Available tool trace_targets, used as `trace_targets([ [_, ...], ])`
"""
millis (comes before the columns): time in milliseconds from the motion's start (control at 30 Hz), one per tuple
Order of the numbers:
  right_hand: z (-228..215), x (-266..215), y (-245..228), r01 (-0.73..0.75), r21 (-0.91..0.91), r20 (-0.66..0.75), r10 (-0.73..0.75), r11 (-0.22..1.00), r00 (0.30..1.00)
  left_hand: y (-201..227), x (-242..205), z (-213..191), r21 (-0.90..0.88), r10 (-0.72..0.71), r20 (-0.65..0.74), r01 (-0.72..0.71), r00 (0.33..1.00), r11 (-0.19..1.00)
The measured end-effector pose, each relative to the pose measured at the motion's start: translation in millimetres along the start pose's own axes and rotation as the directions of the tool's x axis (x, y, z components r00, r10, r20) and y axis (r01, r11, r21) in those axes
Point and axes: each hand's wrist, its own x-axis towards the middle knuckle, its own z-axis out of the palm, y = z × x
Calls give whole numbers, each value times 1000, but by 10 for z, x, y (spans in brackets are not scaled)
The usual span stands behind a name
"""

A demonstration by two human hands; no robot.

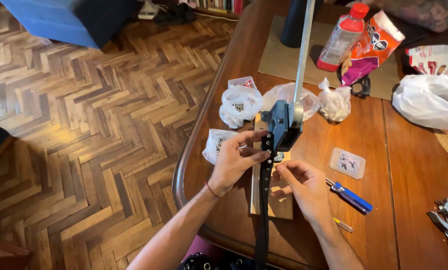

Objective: Attaching metal studs to a leather strap using a manual hand press

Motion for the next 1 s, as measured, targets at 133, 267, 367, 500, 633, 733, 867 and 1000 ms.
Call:
trace_targets([
  [133,32,93,347,52,-87,-93,-60,995,994,-252,103,-40,-142,80,-49,-87,996,986],
  [267,-20,177,531,65,-48,-41,-67,997,997,-238,183,4,-187,72,-49,-80,996,979],
  [367,-35,153,408,70,-24,-81,-72,997,994,-224,253,7,-186,75,-37,-81,996,979],
  [500,-42,186,275,77,-4,-135,-77,997,988,-280,417,-36,-151,79,-35,-83,996,985],
  [633,-40,206,283,65,-4,-148,-65,998,987,-324,426,7,-149,48,-35,-53,998,987],
  [733,-59,235,331,49,-29,-152,-53,998,987,-230,398,37,-144,44,-38,-50,998,988],
  [867,-61,217,323,56,-66,-132,-64,996,989,-290,417,20,-109,3,-35,-7,999,994],
  [1000,-53,232,323,70,-81,-128,-80,994,989,-416,474,-12,-106,-11,-44,7,999,994],
])
